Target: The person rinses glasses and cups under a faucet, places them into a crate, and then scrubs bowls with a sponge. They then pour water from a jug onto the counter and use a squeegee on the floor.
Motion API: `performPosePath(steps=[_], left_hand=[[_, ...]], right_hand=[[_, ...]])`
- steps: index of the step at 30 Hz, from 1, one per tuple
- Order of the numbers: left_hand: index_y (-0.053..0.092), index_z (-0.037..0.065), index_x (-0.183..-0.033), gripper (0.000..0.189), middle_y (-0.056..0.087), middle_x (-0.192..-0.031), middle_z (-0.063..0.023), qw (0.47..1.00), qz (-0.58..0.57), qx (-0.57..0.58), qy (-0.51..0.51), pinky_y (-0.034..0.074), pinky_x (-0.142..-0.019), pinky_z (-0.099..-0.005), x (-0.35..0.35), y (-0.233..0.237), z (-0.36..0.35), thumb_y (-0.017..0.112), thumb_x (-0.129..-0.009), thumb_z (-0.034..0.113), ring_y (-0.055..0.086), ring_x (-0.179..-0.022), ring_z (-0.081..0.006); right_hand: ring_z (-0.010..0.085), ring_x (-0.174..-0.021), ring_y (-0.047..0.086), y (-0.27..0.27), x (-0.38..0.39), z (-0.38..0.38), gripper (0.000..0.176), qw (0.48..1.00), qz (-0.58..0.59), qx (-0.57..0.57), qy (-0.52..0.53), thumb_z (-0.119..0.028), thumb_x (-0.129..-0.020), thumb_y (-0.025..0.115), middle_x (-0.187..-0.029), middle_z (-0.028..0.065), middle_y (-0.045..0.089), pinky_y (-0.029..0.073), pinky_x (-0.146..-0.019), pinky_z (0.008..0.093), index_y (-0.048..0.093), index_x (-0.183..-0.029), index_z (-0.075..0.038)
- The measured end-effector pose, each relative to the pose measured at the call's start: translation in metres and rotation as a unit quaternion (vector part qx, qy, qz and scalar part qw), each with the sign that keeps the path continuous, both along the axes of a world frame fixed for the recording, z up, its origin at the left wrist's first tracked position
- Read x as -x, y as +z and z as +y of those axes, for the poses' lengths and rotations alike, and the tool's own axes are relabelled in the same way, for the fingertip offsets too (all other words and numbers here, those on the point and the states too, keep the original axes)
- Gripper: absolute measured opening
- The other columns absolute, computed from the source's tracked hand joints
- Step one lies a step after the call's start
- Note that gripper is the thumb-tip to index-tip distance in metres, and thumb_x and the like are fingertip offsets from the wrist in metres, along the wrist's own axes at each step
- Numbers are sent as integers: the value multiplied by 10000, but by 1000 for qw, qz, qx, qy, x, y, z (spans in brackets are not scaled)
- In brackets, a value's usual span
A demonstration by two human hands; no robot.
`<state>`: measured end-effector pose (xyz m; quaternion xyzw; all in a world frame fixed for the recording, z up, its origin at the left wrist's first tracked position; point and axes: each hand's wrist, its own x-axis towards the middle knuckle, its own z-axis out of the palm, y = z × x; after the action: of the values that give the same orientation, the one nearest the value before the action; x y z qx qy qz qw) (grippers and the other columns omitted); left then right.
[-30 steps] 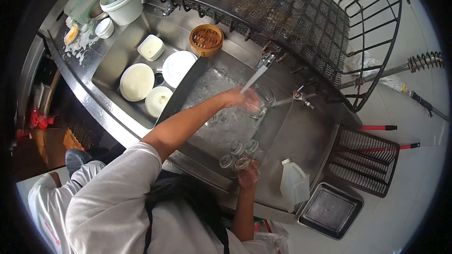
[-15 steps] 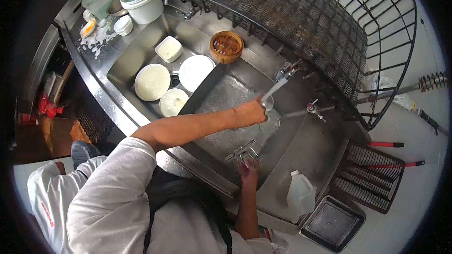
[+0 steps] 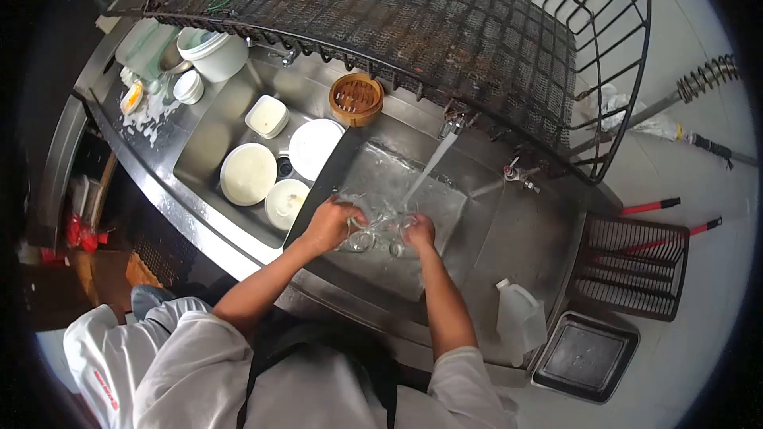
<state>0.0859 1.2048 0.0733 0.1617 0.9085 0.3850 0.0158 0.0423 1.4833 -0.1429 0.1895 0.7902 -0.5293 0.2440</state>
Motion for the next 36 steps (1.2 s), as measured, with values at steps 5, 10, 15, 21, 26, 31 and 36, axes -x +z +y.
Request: performPosePath(steps=[5,10,15,21,26,31,36], left_hand=[[724,139,-836,175,723,-858,-56,998,-52,-2,37,445,-978,-417,-38,-11,-15,818,-689,146,673,-863,-283],[742,155,-868,196,719,-859,-74,997,-56,28,44,524,-787,-400,-56,-22,-21,822,-691,182,671,-852,-292],[748,171,-899,189,716,-875,-83,989,-141,17,46,530,-755,-410,-71,-41,-25,805,-720,194,676,-875,-305],[747,183,-910,198,707,-851,-115,996,-86,7,21,526,-736,-423,-84,-43,-27,728,-731,101,676,-823,-324],[742,163,-920,196,714,-860,-108,995,-82,-37,52,527,-736,-397,-89,-35,-33,730,-737,93,688,-835,-298],[714,60,-936,178,740,-858,-37,912,-214,-349,41,538,-755,-305,-91,-67,-38,791,-779,91,706,-853,-134],[677,-3,-1035,226,698,-1000,-81,683,-331,-651,23,557,-846,-337,-102,-50,-30,746,-825,45,686,-935,-183]], right_hand=[[262,-728,708,58,52,-31,326,968,153,-183,83,-19,-758,605,-909,145,719,554,-680,361,719,-1044,-125],[294,-997,672,118,47,-36,338,991,56,-84,84,6,-765,570,-1019,132,718,515,-843,355,723,-1025,-147],[260,-927,679,173,18,-35,313,936,254,-137,204,57,-724,603,-961,95,715,517,-797,372,729,-959,-108],[345,-922,632,249,35,-66,330,862,382,-163,289,93,-716,605,-966,97,663,499,-774,402,705,-929,-139],[236,-843,652,243,47,-57,273,915,364,58,166,96,-747,632,-901,79,652,538,-671,346,671,-979,-45],[198,-833,633,213,7,-33,334,915,204,329,-116,41,-799,657,-970,77,618,580,-630,349,597,-1118,-39],[239,-1061,635,104,-25,11,314,790,199,544,-201,-68,-884,617,-1271,106,610,535,-884,374,598,-1197,-63]])
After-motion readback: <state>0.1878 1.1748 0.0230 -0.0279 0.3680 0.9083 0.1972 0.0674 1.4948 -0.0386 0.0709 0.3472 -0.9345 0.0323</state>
